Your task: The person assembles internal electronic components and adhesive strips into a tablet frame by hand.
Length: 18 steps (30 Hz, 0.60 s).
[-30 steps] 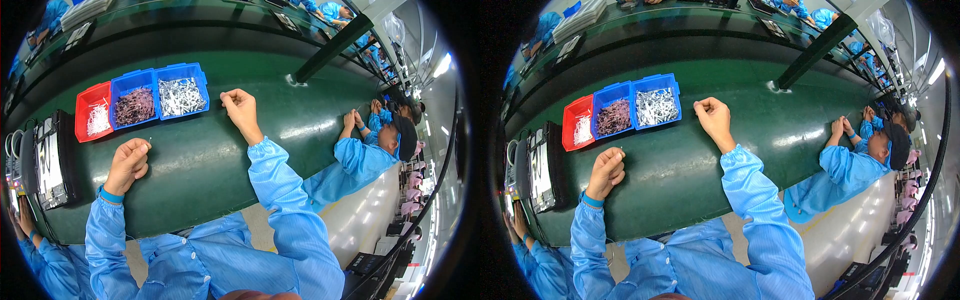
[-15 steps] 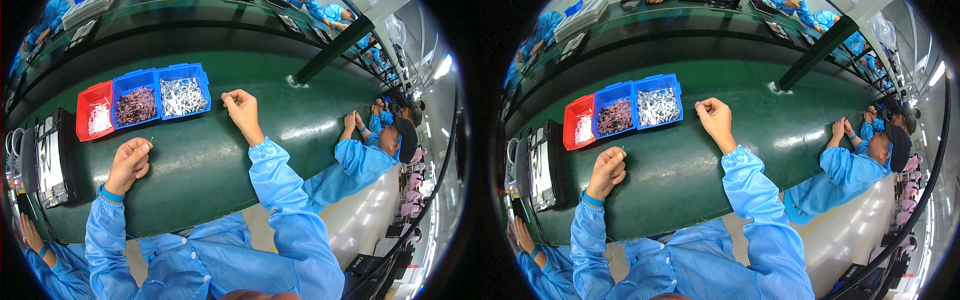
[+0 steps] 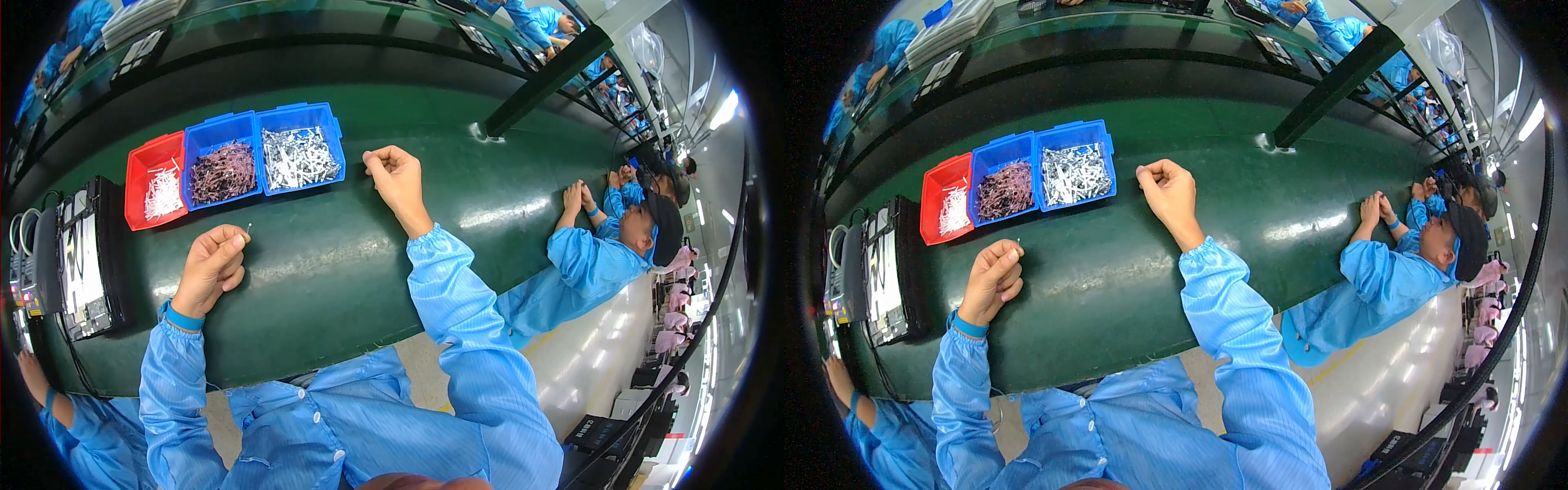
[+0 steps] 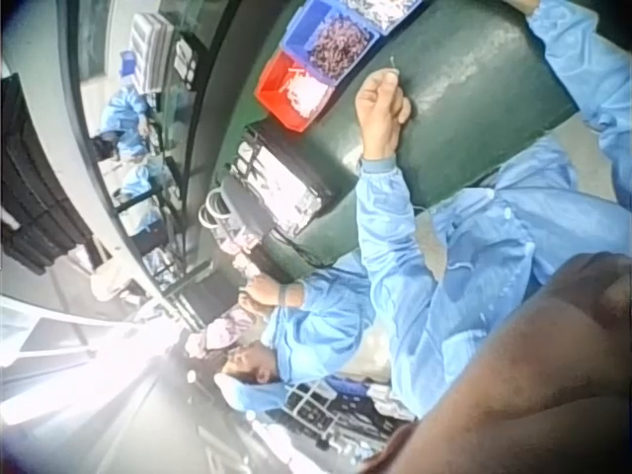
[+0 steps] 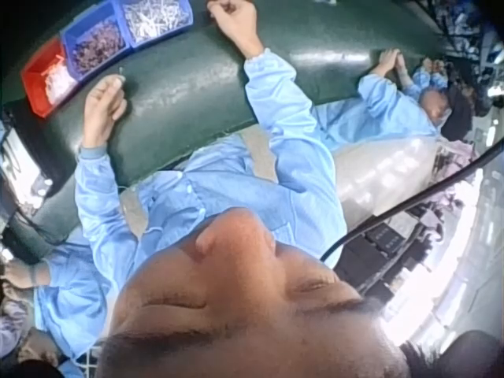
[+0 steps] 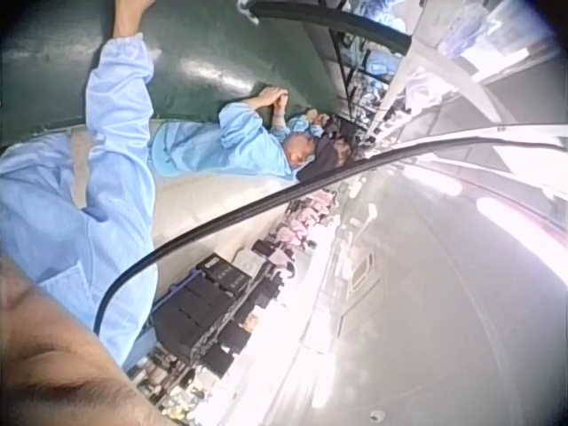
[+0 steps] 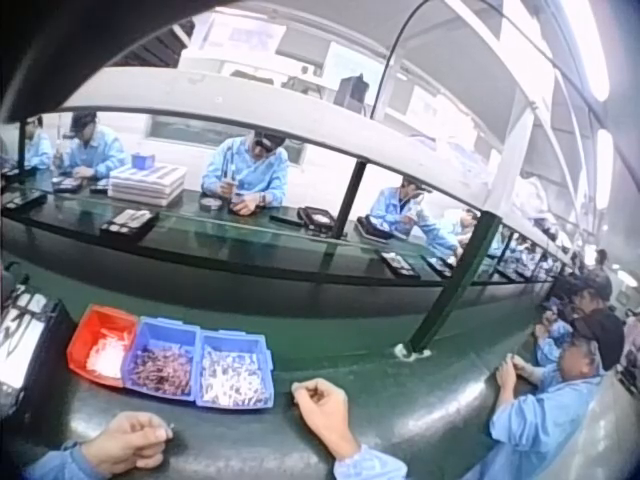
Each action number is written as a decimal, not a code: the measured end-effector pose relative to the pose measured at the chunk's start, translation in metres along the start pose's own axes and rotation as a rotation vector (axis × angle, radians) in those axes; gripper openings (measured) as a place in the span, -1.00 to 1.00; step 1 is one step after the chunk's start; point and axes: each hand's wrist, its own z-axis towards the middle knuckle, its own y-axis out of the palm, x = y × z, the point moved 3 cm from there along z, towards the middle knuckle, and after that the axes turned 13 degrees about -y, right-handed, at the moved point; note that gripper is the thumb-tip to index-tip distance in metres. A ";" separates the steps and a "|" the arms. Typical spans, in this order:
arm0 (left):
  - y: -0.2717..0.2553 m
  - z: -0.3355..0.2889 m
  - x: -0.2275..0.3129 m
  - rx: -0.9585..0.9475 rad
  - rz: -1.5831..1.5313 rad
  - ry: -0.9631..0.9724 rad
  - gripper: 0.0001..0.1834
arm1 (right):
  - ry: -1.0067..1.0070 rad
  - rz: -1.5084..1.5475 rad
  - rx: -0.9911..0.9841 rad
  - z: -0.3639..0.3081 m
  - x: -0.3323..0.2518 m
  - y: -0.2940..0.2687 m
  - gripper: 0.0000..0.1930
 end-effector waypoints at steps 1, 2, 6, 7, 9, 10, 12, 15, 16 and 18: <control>0.000 0.000 0.000 0.000 -0.001 0.002 -0.88 | 0.001 0.000 -0.001 0.000 0.000 0.000 -0.82; 0.000 0.000 0.000 0.000 -0.002 0.001 -0.88 | 0.005 -0.003 -0.002 0.001 0.001 0.001 -0.82; 0.005 0.000 0.001 -0.004 0.011 0.005 -0.88 | 0.000 -0.017 -0.001 0.000 -0.002 -0.004 -0.81; 0.005 0.000 0.001 -0.006 0.006 0.005 -0.87 | 0.001 -0.018 -0.002 0.000 -0.001 -0.004 -0.81; 0.004 0.000 0.001 -0.004 0.006 0.003 -0.87 | 0.001 -0.014 -0.002 0.001 -0.001 -0.003 -0.82; 0.004 0.001 0.001 -0.001 0.008 0.001 -0.87 | 0.002 -0.014 -0.002 0.001 0.000 -0.002 -0.82; 0.003 0.001 0.001 0.000 0.009 0.000 -0.87 | 0.001 -0.014 -0.007 0.001 0.001 -0.002 -0.82; 0.003 0.001 0.001 0.002 0.011 0.001 -0.88 | -0.002 -0.002 -0.004 0.001 0.000 -0.002 -0.81; 0.003 0.000 0.001 0.002 0.011 0.002 -0.88 | -0.002 -0.003 -0.004 0.001 0.000 -0.002 -0.81; 0.002 0.001 0.000 0.002 0.012 0.003 -0.88 | -0.002 -0.003 -0.001 0.001 0.001 -0.002 -0.81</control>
